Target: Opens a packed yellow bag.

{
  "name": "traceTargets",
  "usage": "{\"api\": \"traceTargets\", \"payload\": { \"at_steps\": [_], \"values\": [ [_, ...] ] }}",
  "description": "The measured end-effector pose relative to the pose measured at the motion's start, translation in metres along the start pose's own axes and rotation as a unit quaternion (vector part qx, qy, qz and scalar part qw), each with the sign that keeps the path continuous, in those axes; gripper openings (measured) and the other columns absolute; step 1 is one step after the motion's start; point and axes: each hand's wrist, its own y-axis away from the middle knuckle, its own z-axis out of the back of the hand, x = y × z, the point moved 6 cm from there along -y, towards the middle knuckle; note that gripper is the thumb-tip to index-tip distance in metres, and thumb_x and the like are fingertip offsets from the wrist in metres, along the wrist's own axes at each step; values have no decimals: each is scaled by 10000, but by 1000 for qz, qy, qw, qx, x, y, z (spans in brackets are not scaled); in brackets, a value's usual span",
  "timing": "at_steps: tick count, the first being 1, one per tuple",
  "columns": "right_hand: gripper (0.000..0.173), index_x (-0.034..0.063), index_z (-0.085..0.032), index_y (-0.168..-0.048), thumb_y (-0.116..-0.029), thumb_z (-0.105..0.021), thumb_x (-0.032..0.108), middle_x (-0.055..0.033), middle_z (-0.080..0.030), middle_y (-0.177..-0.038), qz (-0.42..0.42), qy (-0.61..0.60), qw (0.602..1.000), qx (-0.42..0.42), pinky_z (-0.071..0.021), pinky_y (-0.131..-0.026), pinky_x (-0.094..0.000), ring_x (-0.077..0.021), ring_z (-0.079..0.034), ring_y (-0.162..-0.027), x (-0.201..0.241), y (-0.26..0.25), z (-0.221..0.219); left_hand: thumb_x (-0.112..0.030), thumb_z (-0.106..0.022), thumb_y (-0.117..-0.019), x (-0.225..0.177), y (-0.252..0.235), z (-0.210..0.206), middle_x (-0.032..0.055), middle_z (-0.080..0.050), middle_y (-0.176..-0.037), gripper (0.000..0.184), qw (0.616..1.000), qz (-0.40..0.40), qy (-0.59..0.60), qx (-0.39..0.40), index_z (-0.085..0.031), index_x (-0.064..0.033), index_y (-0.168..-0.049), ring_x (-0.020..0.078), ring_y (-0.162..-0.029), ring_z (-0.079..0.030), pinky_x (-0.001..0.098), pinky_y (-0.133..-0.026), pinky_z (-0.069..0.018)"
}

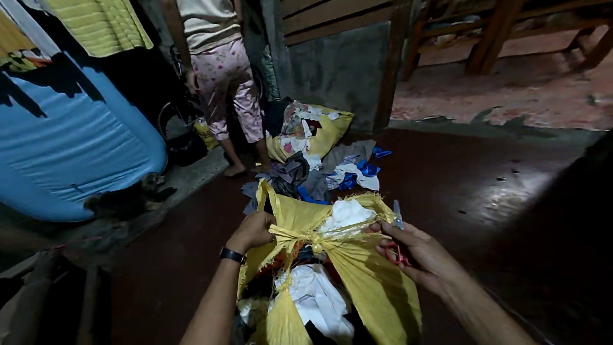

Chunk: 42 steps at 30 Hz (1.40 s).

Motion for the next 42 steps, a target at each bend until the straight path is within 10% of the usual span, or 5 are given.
{"api": "traceTargets", "payload": {
  "at_steps": [15, 21, 27, 36, 42],
  "values": [
    [242, -7, -668, -1175, -944, -684, 64, -243, -645, -1036, 282, 493, 821, -60, -532, -759, -645, -408, -646, -884, -9, -19, -11, -3, -706, -863, -25, 4, -26, 163, -711, -978, 151, 994, -34, 6, 108, -730, -46, -1006, 326, -917, -678, 597, -807, -537],
    [779, 40, -186, -1609, -969, -627, 97, -271, -617, -1180, 355, 427, 828, -83, -544, -758, -648, -444, -653, -935, 6, -14, -56, -3, -683, -870, -33, 10, -26, 154, -702, -939, 125, 992, -40, -10, 118, -720, -49, -981, 318, -884, -670, 585, -778, -534],
    [339, -10, -635, -1185, -961, -719, 231, -237, -649, -880, 161, 521, 838, -12, -511, -659, -637, -400, -626, -732, 13, -53, -8, -182, -754, -908, -23, 21, -14, 159, -701, -1024, 240, 990, 45, 65, 118, -708, -75, -1118, 297, -930, -676, 555, -837, -542],
    [522, -20, -586, -1298, -929, -757, 308, -332, -662, -1132, 18, 710, 693, -126, -469, -864, -759, -555, -629, -1073, 45, -28, 107, -140, -771, -901, -6, -5, -26, 158, -721, -952, 185, 992, 15, 42, 115, -747, -56, -1063, 291, -866, -688, 537, -809, -555],
    [254, 27, -689, -915, -972, -715, 273, -131, -641, -760, 85, 549, 830, 39, -535, -618, -497, -266, -613, -658, 12, -19, 63, -121, -724, -945, -5, -9, -29, 117, -709, -972, 128, 979, 12, 148, 139, -724, -34, -1039, 205, -874, -662, 443, -824, -548]
  ]
}}
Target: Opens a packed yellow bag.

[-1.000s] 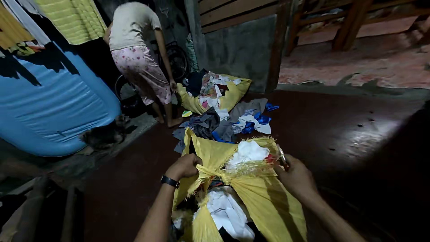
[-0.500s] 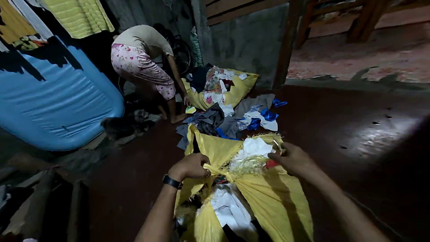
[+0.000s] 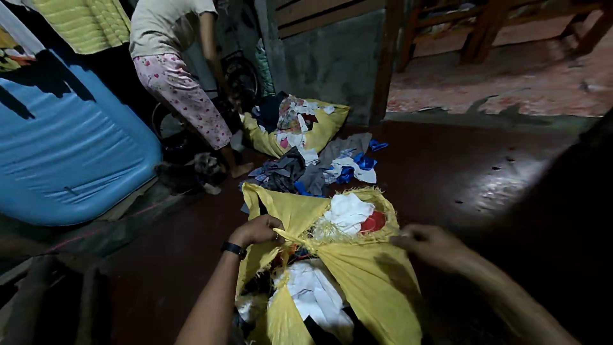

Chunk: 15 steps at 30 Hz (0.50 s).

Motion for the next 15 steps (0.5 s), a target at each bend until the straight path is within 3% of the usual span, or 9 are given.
{"api": "traceTargets", "payload": {
  "at_steps": [2, 4, 5, 7, 9, 12, 15],
  "values": [
    [272, 61, -692, -921, -988, -683, 325, -23, -607, -728, -17, -125, 981, 144, -497, -596, -328, -123, -554, -616, 50, 26, -56, -103, -696, -958, -2, 1, -3, 92, -694, -924, 102, 1000, -5, 26, 11, -718, -22, -1014, 154, -824, -629, 382, -785, -529],
    [259, 77, -699, -974, -976, -687, 336, -19, -635, -779, -6, -163, 956, 246, -498, -590, -316, -110, -568, -632, 75, 44, -117, -89, -678, -965, 0, -1, -3, 83, -691, -895, 89, 999, -9, 41, 18, -712, -13, -998, 136, -801, -625, 361, -775, -530],
    [250, 71, -713, -1072, -984, -677, 302, -54, -666, -839, 8, -170, 948, 271, -521, -597, -344, -137, -594, -652, 81, 50, -145, -91, -672, -968, 2, -1, -4, 72, -680, -874, 86, 999, -13, 47, 21, -706, -15, -988, 124, -784, -615, 346, -762, -527],
    [295, 44, -672, -1228, -1009, -616, 233, -116, -667, -883, 39, -182, 947, 261, -521, -605, -397, -189, -597, -659, 85, 51, -188, -94, -666, -967, 3, 0, -4, 65, -672, -873, 86, 998, -14, 48, 31, -697, -17, -990, 117, -783, -611, 341, -764, -528],
    [378, 40, -614, -1310, -1004, -632, 261, -101, -656, -885, 43, -212, 953, 212, -540, -620, -392, -188, -615, -682, 84, 41, -215, -88, -672, -966, -1, 3, -7, 63, -678, -891, 87, 998, -11, 41, 44, -698, -17, -1009, 110, -798, -619, 336, -780, -537],
    [633, -2, -593, -1320, -820, -862, 278, -125, -705, -1004, 13, -297, 945, 137, -591, -746, -417, -208, -683, -816, 92, 25, -225, -93, -671, -968, -7, 6, -11, 51, -667, -882, 84, 998, -6, 34, 56, -694, -27, -1015, 98, -784, -602, 325, -761, -525],
    [677, -3, -541, -1334, -816, -880, 271, -95, -695, -922, -34, -355, 923, 143, -568, -614, -335, -160, -649, -671, 108, 20, -228, -99, -658, -976, -6, 5, -11, 56, -670, -880, 89, 998, -10, 33, 57, -694, -29, -1018, 107, -784, -607, 333, -754, -525]
  ]
}}
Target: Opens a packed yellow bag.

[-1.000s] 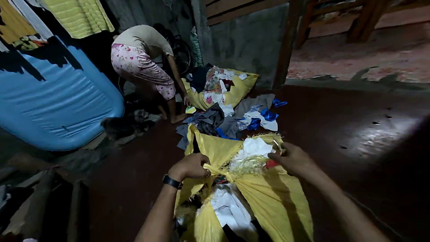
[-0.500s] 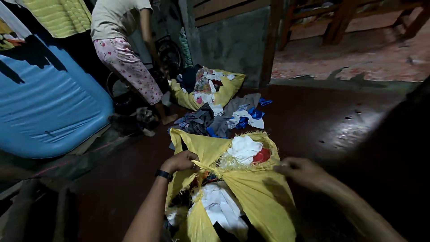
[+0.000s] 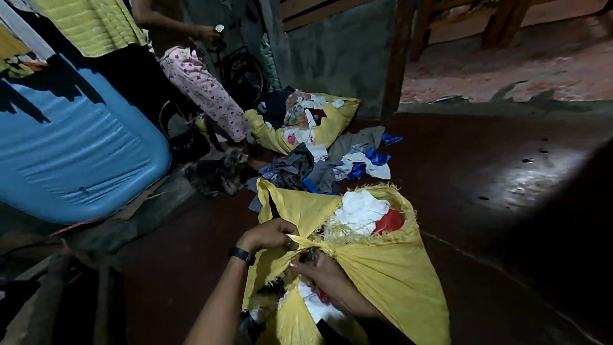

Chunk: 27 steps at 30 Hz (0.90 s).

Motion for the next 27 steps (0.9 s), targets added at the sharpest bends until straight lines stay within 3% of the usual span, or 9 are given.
{"api": "traceTargets", "payload": {
  "at_steps": [2, 4, 6, 9, 13, 17, 22, 25, 27],
  "values": [
    [515, 26, -565, -1204, -842, -856, 251, -44, -643, -789, -10, -75, 996, 36, -521, -544, -278, -112, -584, -579, 4, 0, -12, -104, -663, -970, 0, -1, -1, 58, -669, -869, 89, 1000, 2, -4, 1, -697, -30, -1005, 111, -774, -606, 341, -745, -526],
    [287, 88, -545, -939, -887, -806, 195, 35, -506, -586, -27, -142, 984, 100, -403, -423, -205, -42, -448, -436, 4, -3, -27, -108, -670, -967, 0, 0, 0, 67, -667, -866, 95, 1000, 4, -21, -3, -702, -28, -1007, 126, -767, -603, 355, -732, -520],
    [269, 117, -495, -966, -934, -754, 184, 66, -425, -566, -52, -145, 977, 144, -335, -396, -178, -14, -367, -411, -3, -5, -36, -107, -675, -968, 3, 0, 4, 81, -672, -863, 100, 999, -5, -39, -10, -707, -19, -1002, 143, -764, -610, 374, -729, -525],
    [265, 88, -519, -1031, -947, -743, 202, 43, -441, -611, -55, -57, 991, 107, -345, -412, -200, -34, -376, -437, -7, -4, -26, -120, -696, -961, 7, -1, 9, 97, -697, -886, 108, 998, -14, -59, -26, -722, -21, -995, 171, -790, -644, 401, -753, -545],
    [232, 23, -613, -1025, -998, -671, 246, -39, -687, -776, -2, 144, 987, 77, -513, -576, -307, -125, -625, -619, 13, 1, 3, -120, -677, -980, -2, 5, 10, 133, -701, -926, 142, 996, 0, -66, -55, -716, -16, -1069, 216, -808, -658, 431, -760, -554],
    [198, 32, -650, -1027, -1031, -625, 228, -29, -659, -760, 16, 191, 977, 96, -487, -580, -304, -122, -589, -617, 32, 16, 23, -88, -657, -990, -11, 9, 15, 157, -701, -965, 149, 994, -8, -71, -83, -707, -6, -1104, 246, -837, -662, 449, -777, -549],
    [182, 70, -689, -1057, -1042, -603, 229, -25, -682, -801, -3, 200, 973, 115, -400, -504, -264, -85, -521, -559, 47, 30, 41, -52, -627, -998, -30, 25, 20, 179, -706, -1034, 173, 985, -54, -66, -153, -698, -11, -1151, 284, -887, -675, 485, -815, -549],
    [190, 122, -683, -1088, -1053, -580, 277, 0, -549, -712, -33, 163, 976, 139, -356, -442, -236, -69, -413, -476, 45, 35, 42, -69, -620, -1005, -29, 26, 24, 172, -714, -1058, 185, 974, -66, -73, -203, -699, -35, -1169, 301, -915, -688, 526, -831, -547],
    [182, 129, -675, -1097, -1055, -575, 275, 17, -556, -702, -48, 111, 982, 147, -332, -413, -204, -42, -376, -443, 43, 39, 39, -65, -625, -1002, -25, 24, 24, 161, -715, -1055, 174, 970, -83, -71, -219, -701, -41, -1157, 286, -902, -691, 510, -821, -557]
  ]
}}
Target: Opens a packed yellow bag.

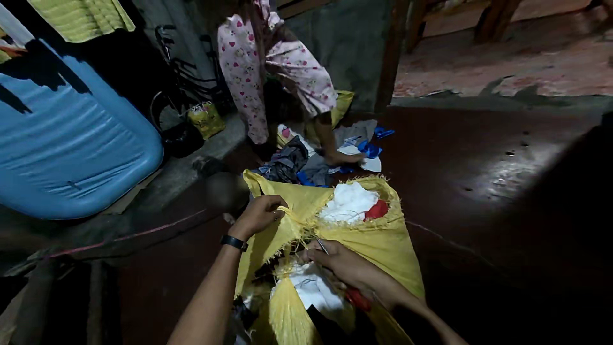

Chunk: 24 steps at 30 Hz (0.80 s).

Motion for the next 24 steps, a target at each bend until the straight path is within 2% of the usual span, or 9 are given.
{"api": "traceTargets", "payload": {
  "at_steps": [3, 7, 10, 15, 18, 20, 22, 23, 24],
  "values": [
    [181, 129, -667, -1105, -1055, -579, 279, 25, -517, -705, -4, -38, 999, -20, -333, -425, -203, -42, -370, -457, 2, 5, 1, -51, -623, -999, 1, -2, -2, 152, -719, -1034, 167, 1000, -20, -3, -5, -703, -37, -1144, 269, -878, -691, 490, -809, -560],
    [173, 109, -649, -1155, -1073, -537, 212, -3, -688, -832, 8, -104, 994, -22, -317, -408, -186, -22, -385, -442, 4, 12, 1, -89, -625, -1007, 5, 0, -6, 137, -718, -1033, 158, 999, -32, -9, -20, -701, -72, -1145, 274, -879, -691, 510, -808, -565],
    [209, 79, -667, -1166, -1081, -520, 200, 13, -651, -748, -13, -75, 996, -36, -317, -392, -186, -26, -392, -429, 4, 22, 2, -85, -633, -1002, 6, -4, -6, 149, -718, -1046, 164, 1000, -22, -2, -12, -709, -55, -1144, 281, -911, -692, 521, -837, -555],
    [179, 65, -671, -1103, -1065, -544, 186, 13, -612, -690, -26, -57, 997, -47, -322, -382, -191, -32, -392, -420, 6, 34, 11, -94, -642, -1000, -1, 7, -14, 163, -709, -1011, 171, 1000, 1, -7, 1, -690, -63, -1162, 290, -834, -688, 504, -757, -578],
    [186, 70, -676, -1103, -1068, -536, 187, 5, -654, -730, -20, -78, 996, -51, -318, -377, -182, -21, -393, -419, 5, 42, 9, -123, -710, -953, 4, -2, -28, 157, -704, -1058, 200, 996, 34, -61, 47, -708, -68, -1145, 301, -917, -690, 529, -822, -569],
    [194, 70, -675, -1107, -1076, -522, 184, -3, -683, -785, -27, -94, 994, -52, -328, -383, -176, -16, -405, -425, 5, 48, 7, -123, -739, -922, 1, -1, -33, 166, -678, -1128, 258, 993, 40, -104, 48, -708, -71, -1172, 320, -996, -679, 536, -874, -564],
    [189, 68, -677, -1092, -1074, -527, 181, -21, -695, -815, -33, -124, 990, -59, -339, -385, -175, -17, -401, -420, 3, 49, 7, -144, -706, -942, -10, 10, -29, 172, -658, -1171, 259, 992, 44, -112, 26, -700, -68, -1189, 332, -1063, -661, 544, -921, -553],
    [189, 63, -685, -1081, -1069, -536, 179, -21, -670, -776, -33, -140, 987, -68, -335, -382, -178, -19, -383, -413, 2, 49, 8, -187, -667, -978, -15, 20, -27, 150, -677, -1105, 206, 994, 48, -93, 17, -707, -65, -1138, 300, -1018, -672, 520, -901, -561],
    [180, 63, -685, -1069, -1062, -547, 179, -7, -615, -718, -33, -154, 985, -77, -332, -379, -181, -22, -363, -409, 1, 49, 8, -245, -613, -1015, -17, 32, -29, 124, -693, -984, 217, 997, 58, -53, 14, -714, -56, -1050, 253, -906, -681, 481, -830, -570]
  ]
}}
